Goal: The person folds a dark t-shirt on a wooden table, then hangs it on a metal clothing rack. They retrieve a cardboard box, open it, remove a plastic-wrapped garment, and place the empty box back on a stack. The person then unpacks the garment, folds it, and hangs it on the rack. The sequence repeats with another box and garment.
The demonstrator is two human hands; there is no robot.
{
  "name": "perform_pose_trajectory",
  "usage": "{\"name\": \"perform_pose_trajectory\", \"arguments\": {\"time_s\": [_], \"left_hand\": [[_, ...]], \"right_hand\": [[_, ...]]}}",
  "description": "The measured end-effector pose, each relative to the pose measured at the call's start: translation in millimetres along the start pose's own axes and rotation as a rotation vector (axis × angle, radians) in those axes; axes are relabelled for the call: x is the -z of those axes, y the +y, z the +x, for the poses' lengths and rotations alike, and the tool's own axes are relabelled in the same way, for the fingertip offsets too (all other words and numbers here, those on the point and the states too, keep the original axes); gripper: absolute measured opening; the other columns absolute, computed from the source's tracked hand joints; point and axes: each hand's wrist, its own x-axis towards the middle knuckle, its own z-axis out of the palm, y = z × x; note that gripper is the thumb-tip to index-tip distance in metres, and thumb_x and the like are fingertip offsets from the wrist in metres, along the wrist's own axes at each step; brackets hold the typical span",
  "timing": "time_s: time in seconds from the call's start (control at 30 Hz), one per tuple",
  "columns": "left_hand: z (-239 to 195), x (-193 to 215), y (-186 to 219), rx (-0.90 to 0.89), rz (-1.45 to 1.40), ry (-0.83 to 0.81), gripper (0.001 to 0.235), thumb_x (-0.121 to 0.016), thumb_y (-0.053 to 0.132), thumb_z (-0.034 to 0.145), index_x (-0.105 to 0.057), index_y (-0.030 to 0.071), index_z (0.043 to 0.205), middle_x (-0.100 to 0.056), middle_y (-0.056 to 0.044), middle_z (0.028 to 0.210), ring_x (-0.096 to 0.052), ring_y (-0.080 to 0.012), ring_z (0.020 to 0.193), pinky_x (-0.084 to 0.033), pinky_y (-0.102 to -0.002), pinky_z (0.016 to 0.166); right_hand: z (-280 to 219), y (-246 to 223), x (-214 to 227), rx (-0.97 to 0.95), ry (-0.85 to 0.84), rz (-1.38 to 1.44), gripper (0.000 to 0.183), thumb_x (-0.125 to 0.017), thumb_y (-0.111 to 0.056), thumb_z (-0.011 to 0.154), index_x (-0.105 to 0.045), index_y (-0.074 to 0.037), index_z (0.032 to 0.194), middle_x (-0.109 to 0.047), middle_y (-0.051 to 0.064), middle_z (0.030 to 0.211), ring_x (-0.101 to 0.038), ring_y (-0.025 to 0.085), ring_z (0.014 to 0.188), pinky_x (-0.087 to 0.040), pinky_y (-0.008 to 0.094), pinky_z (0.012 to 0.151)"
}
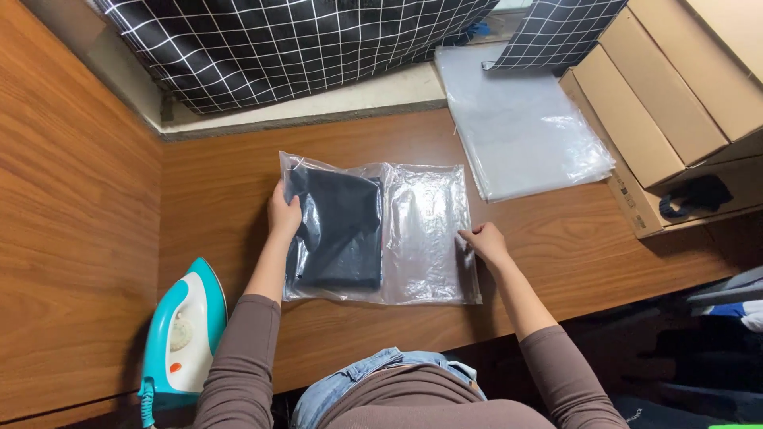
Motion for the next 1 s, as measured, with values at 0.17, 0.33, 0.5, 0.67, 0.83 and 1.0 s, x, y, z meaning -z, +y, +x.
{"name": "perform_pose_trajectory", "arguments": {"time_s": [0.17, 0.33, 0.5, 0.67, 0.83, 1.0], "left_hand": [[-38.6, -32.1, 31.7, -0.329, 0.111, 0.100, 0.073, -0.074, 0.003, 0.108, -0.046, -0.002, 0.176, -0.031, -0.036, 0.180, -0.039, -0.0589, 0.166, -0.037, -0.070, 0.138], [-44.7, -94.3, 34.0, -0.517, 0.224, -0.068, 0.035, -0.078, 0.025, 0.110, -0.079, 0.025, 0.145, -0.062, -0.003, 0.150, -0.069, -0.0324, 0.144, -0.056, -0.046, 0.121], [-131.0, -119.2, 119.8, -0.206, -0.132, -0.642, 0.037, -0.087, 0.040, 0.103, -0.088, 0.011, 0.127, -0.090, -0.016, 0.109, -0.088, -0.0232, 0.082, -0.070, -0.029, 0.065], [-148.5, -116.2, 147.9, -0.120, -0.158, -0.648, 0.041, -0.094, 0.039, 0.095, -0.089, 0.002, 0.114, -0.087, -0.021, 0.098, -0.087, -0.0250, 0.073, -0.073, -0.031, 0.059], [-130.6, -112.9, 127.9, -0.110, -0.272, -0.633, 0.024, -0.093, 0.018, 0.098, -0.087, -0.004, 0.102, -0.086, -0.024, 0.089, -0.088, -0.0281, 0.074, -0.076, -0.035, 0.065], [-92.2, -93.8, 105.9, -0.133, -0.355, -0.548, 0.021, -0.089, 0.020, 0.103, -0.083, -0.001, 0.102, -0.084, -0.019, 0.082, -0.086, -0.0225, 0.072, -0.072, -0.031, 0.067]], "right_hand": [[-74.7, -52.2, 52.7, -0.062, -0.299, 0.350, 0.031, -0.090, -0.028, 0.100, -0.083, 0.001, 0.106, -0.056, 0.003, 0.077, -0.052, 0.014, 0.065, -0.037, 0.026, 0.057], [-137.1, -116.9, 95.1, 0.111, -0.365, 0.380, 0.024, -0.092, -0.022, 0.100, -0.089, 0.001, 0.103, -0.053, 0.002, 0.075, -0.047, 0.011, 0.070, -0.038, 0.025, 0.063], [-171.2, -173.3, 102.5, 0.282, -0.385, 0.467, 0.024, -0.096, -0.019, 0.097, -0.084, 0.002, 0.090, -0.052, 0.003, 0.067, -0.047, 0.012, 0.066, -0.038, 0.025, 0.063], [-141.0, -156.6, 58.5, 0.371, -0.362, 0.482, 0.027, -0.100, -0.014, 0.087, -0.077, -0.001, 0.081, -0.060, 0.008, 0.060, -0.054, 0.013, 0.058, -0.043, 0.026, 0.058], [-149.1, -160.4, 62.7, 0.369, -0.346, 0.543, 0.041, -0.100, -0.022, 0.093, -0.068, -0.005, 0.074, -0.064, 0.007, 0.060, -0.054, 0.012, 0.057, -0.044, 0.026, 0.057], [-99.4, -91.8, 74.2, 0.263, -0.016, 0.182, 0.044, -0.098, -0.046, 0.094, -0.073, -0.015, 0.074, -0.077, 0.005, 0.068, -0.061, 0.017, 0.062, -0.045, 0.032, 0.061]]}}
